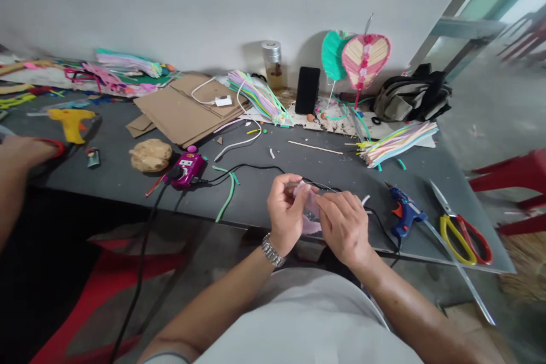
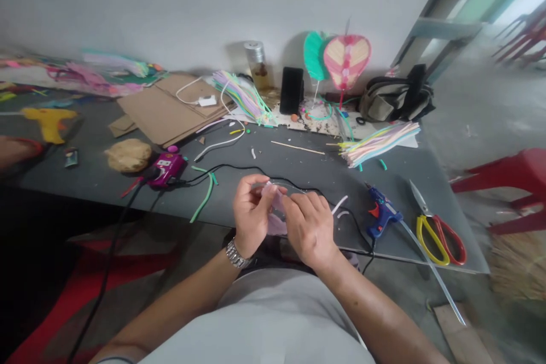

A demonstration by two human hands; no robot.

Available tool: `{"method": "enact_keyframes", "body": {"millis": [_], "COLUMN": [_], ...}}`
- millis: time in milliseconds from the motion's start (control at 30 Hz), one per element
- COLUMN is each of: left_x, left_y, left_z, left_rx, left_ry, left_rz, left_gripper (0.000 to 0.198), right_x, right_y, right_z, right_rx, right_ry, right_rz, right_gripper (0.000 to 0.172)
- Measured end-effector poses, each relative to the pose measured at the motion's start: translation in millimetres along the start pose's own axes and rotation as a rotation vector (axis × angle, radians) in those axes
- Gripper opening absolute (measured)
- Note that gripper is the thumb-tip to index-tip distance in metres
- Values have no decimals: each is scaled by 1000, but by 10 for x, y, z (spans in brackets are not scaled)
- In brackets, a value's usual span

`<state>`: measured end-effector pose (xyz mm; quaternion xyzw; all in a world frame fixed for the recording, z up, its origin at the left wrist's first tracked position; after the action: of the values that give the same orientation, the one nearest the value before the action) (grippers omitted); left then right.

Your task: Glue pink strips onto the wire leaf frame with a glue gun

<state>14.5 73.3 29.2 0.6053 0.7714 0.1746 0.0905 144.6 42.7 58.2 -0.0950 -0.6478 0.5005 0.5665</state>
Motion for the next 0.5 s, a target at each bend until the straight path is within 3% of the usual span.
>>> {"method": "enact_keyframes", "body": {"millis": [200, 367, 500], "left_x": [46, 57, 82], "left_y": [-61, -42, -26], "left_z": [115, 115, 106], "left_rx": [57, 103, 3], "left_ry": [139, 96, -10], "left_rz": [-85, -94, -110], "left_gripper": [29, 22, 27], "right_x": [-25, -23, -23], "right_y": [21, 52, 68], "right_z": [-18, -28, -36], "right_rx": [-7, -6, 9], "right_ry": [-20, -7, -1], "right_rz": [-20, -24, -12], "right_gripper": [16, 17, 19]}}
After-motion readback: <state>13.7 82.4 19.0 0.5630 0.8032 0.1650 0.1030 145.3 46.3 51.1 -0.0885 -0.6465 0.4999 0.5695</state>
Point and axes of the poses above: each hand's wrist, its own x-axis towards the middle knuckle, its own y-axis out of the palm, z = x × y, the point moved 4 cm from there along x, towards the middle knuckle, and after that the axes turned 3 degrees about -x, right-handed, at the moved point
